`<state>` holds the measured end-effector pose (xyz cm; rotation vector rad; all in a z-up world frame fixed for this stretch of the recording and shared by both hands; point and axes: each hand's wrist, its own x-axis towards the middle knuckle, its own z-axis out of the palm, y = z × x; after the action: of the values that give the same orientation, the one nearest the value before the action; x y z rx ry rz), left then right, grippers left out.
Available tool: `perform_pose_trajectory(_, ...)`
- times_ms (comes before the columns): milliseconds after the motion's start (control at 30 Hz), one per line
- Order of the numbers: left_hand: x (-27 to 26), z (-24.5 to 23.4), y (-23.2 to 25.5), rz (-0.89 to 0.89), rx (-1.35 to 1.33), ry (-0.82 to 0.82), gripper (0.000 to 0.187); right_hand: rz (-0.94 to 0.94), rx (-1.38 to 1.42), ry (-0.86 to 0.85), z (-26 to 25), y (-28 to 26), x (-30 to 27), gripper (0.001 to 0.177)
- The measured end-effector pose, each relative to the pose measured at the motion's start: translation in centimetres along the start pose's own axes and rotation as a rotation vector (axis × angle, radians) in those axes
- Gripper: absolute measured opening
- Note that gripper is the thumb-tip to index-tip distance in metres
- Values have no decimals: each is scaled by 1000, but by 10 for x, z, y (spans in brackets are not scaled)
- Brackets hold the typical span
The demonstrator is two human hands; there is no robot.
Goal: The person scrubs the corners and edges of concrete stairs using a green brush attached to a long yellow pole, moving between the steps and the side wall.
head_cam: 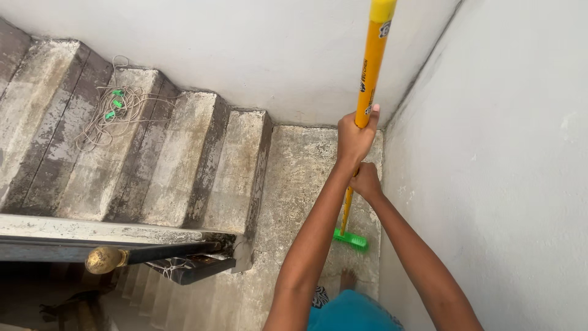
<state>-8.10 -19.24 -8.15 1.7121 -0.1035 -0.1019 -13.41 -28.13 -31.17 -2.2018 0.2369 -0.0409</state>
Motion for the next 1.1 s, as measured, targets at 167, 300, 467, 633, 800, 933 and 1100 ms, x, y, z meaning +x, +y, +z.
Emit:
perform_pose_trajectory(167, -31, -7, -30, 117, -26, 25, 50, -209, -77, 108, 10, -8, 4, 30)
perform_pose_trajectory(300, -79, -3, -80, 188, 41, 249, 45, -54, -69, 125, 32, -12, -18, 33)
perform_pose_trajectory(467, -89, -46, -101, -76, 28, 251, 44, -107, -91, 45, 90, 6, -83, 20)
perform_pose_trajectory(633, -95, -81, -61, -233, 123, 245, 43, -46, -1, -207, 88, -39, -113, 27)
perform_pose_trajectory(800, -66, -91, 10, 49, -39, 182, 49, -270, 50, -170, 31, -99, -63, 26)
perform_pose_trajectory(933, -50, -98, -20, 229, -167, 69, 53, -422, 32, -23, 41, -90, -8, 22)
perform_pose_trajectory(1100, -94, -93, -137, 339, 37, 251, 34, -93, 165, -113, 112, -41, 14, 21)
